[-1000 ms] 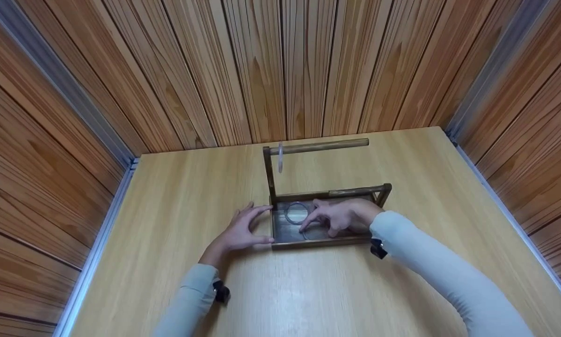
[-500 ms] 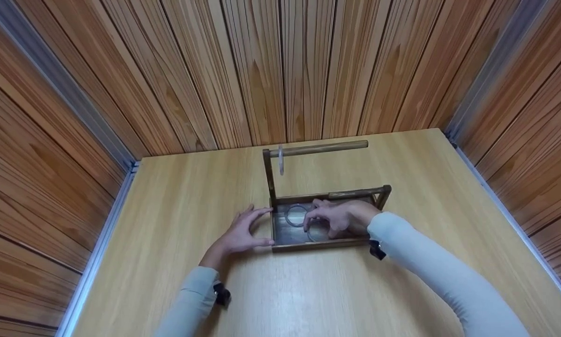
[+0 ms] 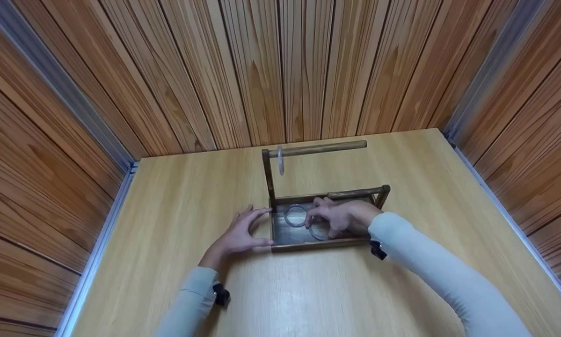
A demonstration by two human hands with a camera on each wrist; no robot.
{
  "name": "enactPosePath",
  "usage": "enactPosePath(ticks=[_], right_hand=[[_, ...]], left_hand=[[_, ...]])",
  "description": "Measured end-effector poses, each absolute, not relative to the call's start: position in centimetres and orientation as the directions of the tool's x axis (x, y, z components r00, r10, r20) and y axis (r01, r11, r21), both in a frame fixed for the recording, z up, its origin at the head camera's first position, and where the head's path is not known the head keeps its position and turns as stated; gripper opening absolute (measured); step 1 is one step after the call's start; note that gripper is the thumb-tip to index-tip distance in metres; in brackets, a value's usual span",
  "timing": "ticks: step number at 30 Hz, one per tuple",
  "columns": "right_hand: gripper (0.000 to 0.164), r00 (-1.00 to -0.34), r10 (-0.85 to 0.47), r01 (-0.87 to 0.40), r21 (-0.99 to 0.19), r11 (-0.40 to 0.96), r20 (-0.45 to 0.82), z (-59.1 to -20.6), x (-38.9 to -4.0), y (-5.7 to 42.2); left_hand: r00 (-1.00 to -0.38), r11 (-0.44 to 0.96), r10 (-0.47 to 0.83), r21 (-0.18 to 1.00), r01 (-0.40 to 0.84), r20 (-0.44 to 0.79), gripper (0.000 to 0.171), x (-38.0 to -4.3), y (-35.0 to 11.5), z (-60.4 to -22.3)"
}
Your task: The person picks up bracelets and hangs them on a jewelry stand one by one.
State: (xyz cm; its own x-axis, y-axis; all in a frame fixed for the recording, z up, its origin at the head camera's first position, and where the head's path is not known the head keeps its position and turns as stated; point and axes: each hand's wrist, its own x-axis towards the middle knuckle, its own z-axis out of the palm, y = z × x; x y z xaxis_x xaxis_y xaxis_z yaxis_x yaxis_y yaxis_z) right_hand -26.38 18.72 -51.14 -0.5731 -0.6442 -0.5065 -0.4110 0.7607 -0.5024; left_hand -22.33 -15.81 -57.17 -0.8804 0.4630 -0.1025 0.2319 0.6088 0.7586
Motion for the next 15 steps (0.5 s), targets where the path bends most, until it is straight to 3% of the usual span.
enactPosePath(ticks=[5,15], right_hand=[[0.061,-0.603,-0.592,-0.336,-0.502,0.797,-0.536,-51.27,-26.32,18.77],[0.063,-0.611,-0.613,-0.351,-0.522,0.777,-0.501,-51.46,-26.20,19.01]], left_hand=[[-0.881,0.605,0.463,0.760,0.235,-0.096,0.091,-22.36,-15.77,-57.19],[-0.884,0.613,0.454,0.759,0.220,-0.110,0.093,-22.29,-15.78,-57.20]])
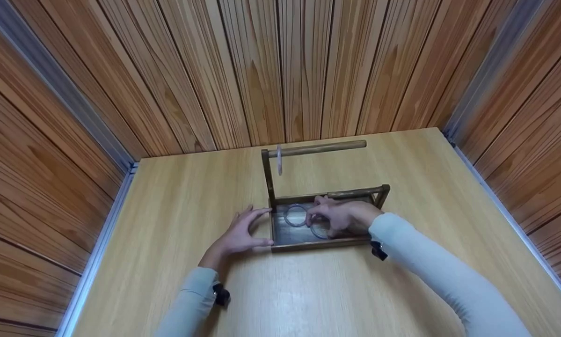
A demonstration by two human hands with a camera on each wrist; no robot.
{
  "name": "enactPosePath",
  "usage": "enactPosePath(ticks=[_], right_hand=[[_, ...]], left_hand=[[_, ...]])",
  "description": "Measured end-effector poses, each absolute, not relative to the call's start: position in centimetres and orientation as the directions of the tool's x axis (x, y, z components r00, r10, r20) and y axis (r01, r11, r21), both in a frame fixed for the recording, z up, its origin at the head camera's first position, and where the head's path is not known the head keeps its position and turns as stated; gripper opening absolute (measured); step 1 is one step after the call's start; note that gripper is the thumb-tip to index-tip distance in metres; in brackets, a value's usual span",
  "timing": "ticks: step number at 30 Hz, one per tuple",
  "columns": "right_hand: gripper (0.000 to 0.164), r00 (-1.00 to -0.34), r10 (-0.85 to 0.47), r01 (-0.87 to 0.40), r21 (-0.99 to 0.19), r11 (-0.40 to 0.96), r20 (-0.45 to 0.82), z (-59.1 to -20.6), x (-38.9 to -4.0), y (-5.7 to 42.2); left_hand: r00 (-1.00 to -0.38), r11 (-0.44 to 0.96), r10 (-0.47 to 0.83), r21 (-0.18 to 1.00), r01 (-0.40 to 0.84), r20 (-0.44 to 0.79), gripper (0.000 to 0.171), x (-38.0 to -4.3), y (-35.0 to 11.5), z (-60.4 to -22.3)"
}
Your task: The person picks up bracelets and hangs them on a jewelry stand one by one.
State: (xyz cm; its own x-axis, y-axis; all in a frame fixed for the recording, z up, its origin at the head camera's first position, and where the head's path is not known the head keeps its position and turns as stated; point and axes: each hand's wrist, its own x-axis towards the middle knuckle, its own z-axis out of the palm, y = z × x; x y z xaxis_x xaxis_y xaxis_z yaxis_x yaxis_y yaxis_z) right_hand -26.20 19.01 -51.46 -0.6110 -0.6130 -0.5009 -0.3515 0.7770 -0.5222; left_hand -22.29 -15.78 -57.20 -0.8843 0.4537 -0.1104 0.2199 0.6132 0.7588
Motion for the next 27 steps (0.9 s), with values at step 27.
enactPosePath(ticks=[27], right_hand=[[0.074,-0.590,-0.660,-0.214,-0.698,0.683,-0.465,-49.8,-26.1,19.1]], left_hand=[[-0.884,0.596,0.458,0.770,0.227,-0.093,0.091,-22.2,-15.7,-57.2]])
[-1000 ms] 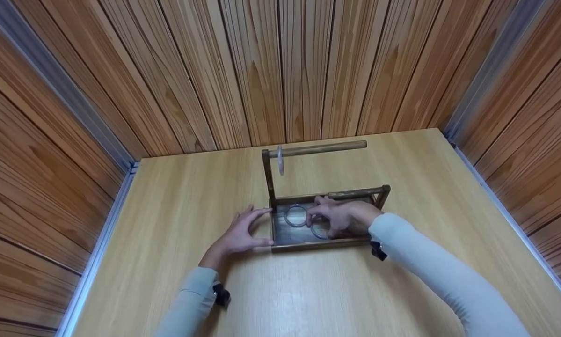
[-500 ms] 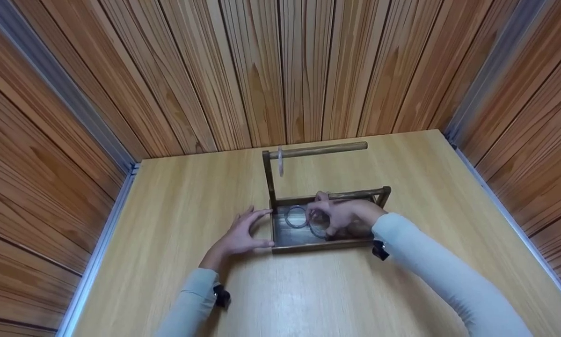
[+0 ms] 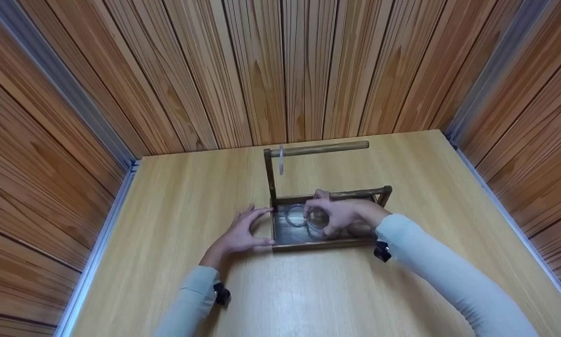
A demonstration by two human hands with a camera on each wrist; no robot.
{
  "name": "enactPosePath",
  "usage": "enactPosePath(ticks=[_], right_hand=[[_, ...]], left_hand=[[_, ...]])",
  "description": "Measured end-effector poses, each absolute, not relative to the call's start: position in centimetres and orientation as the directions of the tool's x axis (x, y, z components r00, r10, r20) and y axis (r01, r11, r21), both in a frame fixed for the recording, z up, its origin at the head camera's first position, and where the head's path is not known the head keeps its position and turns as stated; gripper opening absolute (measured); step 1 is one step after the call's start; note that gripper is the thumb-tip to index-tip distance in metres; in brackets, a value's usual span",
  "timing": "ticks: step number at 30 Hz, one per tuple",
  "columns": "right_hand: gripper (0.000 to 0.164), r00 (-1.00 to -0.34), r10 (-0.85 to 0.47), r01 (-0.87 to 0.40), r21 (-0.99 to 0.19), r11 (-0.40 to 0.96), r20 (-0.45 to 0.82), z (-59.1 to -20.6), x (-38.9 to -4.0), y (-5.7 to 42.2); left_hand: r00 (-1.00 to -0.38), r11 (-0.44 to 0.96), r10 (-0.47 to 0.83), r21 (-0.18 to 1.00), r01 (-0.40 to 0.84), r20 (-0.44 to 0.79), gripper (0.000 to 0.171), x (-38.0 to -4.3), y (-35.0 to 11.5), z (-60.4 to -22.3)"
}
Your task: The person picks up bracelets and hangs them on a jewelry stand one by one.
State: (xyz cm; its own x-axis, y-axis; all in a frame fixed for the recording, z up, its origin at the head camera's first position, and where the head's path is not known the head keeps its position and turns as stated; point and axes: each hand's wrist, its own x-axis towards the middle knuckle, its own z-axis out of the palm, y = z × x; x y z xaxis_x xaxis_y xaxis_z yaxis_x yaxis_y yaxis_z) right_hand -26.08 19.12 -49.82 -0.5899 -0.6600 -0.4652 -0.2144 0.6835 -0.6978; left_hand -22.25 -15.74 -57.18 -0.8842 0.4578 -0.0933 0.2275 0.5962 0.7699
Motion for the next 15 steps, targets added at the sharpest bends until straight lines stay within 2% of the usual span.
enactPosePath(ticks=[10,15], right_hand=[[0.072,-0.595,-0.720,-0.322,-0.715,0.621,-0.358,-49.1,-25.2,19.2],[0.069,-0.599,-0.721,-0.309,-0.729,0.611,-0.350,-48.7,-24.5,19.5]], left_hand=[[-0.884,0.608,0.456,0.761,0.228,-0.100,0.093,-22.4,-15.9,-57.1],[-0.881,0.597,0.465,0.767,0.236,-0.091,0.093,-22.4,-15.8,-57.3]])
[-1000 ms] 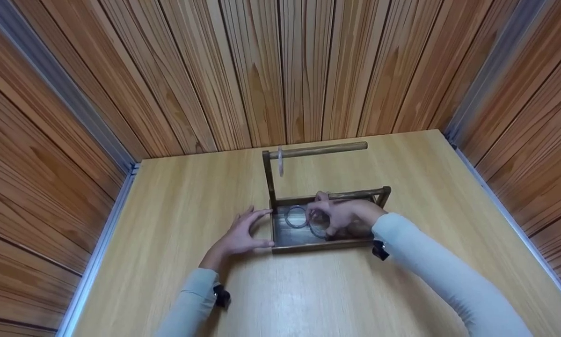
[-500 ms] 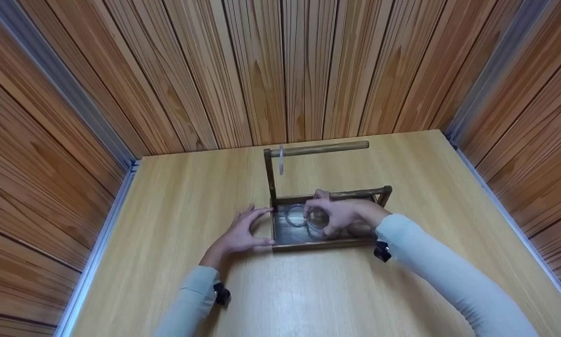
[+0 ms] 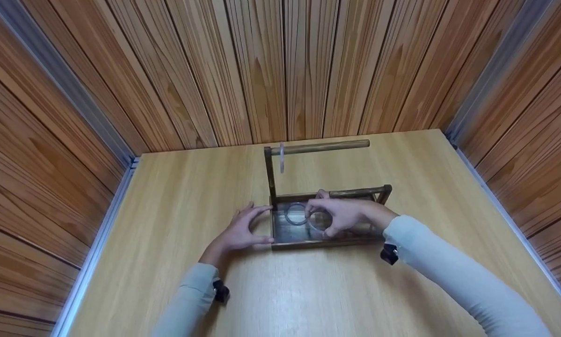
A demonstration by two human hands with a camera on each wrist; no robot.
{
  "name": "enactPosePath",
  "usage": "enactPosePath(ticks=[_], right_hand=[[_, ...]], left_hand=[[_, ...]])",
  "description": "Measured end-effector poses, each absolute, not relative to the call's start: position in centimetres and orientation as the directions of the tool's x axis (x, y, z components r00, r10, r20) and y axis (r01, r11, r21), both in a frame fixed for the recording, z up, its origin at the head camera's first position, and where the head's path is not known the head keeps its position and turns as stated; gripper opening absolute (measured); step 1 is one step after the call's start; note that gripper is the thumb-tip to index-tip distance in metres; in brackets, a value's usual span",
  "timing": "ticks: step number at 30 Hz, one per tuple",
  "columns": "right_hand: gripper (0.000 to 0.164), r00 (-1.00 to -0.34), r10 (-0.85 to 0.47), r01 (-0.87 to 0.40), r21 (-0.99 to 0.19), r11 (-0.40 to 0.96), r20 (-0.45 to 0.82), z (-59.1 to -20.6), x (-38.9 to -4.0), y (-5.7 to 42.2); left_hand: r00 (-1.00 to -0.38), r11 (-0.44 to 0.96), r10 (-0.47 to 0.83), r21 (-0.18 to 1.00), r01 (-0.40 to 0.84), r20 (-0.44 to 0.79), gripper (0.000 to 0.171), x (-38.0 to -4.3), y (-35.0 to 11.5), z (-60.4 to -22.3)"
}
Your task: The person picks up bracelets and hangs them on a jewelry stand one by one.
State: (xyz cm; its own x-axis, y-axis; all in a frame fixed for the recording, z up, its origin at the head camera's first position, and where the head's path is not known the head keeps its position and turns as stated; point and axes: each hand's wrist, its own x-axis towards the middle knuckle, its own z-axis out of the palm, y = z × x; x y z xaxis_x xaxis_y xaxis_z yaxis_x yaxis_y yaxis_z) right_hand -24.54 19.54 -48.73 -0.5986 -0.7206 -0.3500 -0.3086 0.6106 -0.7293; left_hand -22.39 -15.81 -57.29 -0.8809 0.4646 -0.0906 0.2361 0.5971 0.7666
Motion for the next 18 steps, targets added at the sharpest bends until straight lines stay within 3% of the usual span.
enactPosePath(ticks=[12,18], right_hand=[[0.069,-0.550,-0.791,-0.447,-0.706,0.549,-0.267,-48.5,-23.7,19.9],[0.067,-0.563,-0.788,-0.477,-0.682,0.555,-0.247,-48.0,-23.1,20.0]], left_hand=[[-0.884,0.597,0.457,0.771,0.221,-0.100,0.090,-22.4,-15.8,-57.3],[-0.883,0.598,0.458,0.771,0.220,-0.103,0.090,-22.4,-15.8,-57.3]])
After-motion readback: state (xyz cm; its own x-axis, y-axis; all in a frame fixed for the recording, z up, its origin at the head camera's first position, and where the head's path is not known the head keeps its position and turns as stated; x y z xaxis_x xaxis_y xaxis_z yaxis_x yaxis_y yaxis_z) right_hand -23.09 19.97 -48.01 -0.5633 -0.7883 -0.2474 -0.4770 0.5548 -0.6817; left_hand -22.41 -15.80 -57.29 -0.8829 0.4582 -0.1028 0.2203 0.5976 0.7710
